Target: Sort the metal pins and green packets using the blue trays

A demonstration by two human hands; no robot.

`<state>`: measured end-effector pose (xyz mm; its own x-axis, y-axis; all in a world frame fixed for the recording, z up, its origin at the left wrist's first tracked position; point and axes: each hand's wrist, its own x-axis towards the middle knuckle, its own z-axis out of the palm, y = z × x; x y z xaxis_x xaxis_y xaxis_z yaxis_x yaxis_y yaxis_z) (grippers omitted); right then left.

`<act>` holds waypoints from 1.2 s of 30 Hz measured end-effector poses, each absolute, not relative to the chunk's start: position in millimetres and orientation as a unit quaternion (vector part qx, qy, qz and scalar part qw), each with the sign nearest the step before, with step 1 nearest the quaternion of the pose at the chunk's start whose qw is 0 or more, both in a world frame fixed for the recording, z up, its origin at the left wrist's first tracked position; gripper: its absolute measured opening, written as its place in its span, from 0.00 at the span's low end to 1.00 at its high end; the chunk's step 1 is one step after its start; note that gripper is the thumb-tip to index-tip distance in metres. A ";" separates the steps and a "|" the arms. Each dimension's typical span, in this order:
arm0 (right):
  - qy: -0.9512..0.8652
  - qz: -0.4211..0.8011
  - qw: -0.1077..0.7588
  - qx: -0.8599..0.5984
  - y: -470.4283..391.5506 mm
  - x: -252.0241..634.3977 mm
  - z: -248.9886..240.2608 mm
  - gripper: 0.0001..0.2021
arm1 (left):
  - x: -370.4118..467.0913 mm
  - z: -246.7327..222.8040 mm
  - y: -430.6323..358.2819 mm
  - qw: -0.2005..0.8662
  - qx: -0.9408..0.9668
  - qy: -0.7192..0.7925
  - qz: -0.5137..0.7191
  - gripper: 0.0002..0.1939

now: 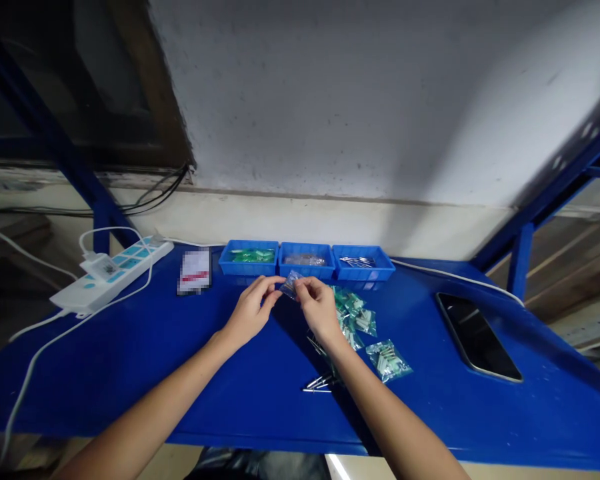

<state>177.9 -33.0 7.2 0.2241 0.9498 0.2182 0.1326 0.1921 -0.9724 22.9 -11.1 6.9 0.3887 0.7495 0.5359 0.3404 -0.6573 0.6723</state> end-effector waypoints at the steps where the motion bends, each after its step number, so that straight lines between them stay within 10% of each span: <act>1: -0.516 0.334 0.585 -0.529 -33.1 177.8 7.0 0.16 | 23.4 5.5 -11.0 0.236 0.791 0.358 0.437 0.12; 12: -0.593 0.226 0.557 -0.535 -43.2 174.7 6.5 0.13 | 22.5 -3.8 -5.0 0.319 0.748 0.388 0.433 0.09; 21: -0.703 0.130 0.512 -0.476 -47.2 175.0 10.2 0.15 | 26.6 -4.0 -6.0 0.625 0.553 0.358 0.418 0.18; 36: -0.577 0.342 0.523 -0.527 -37.9 182.2 13.8 0.17 | 21.6 5.3 -14.8 0.195 0.802 0.332 0.457 0.10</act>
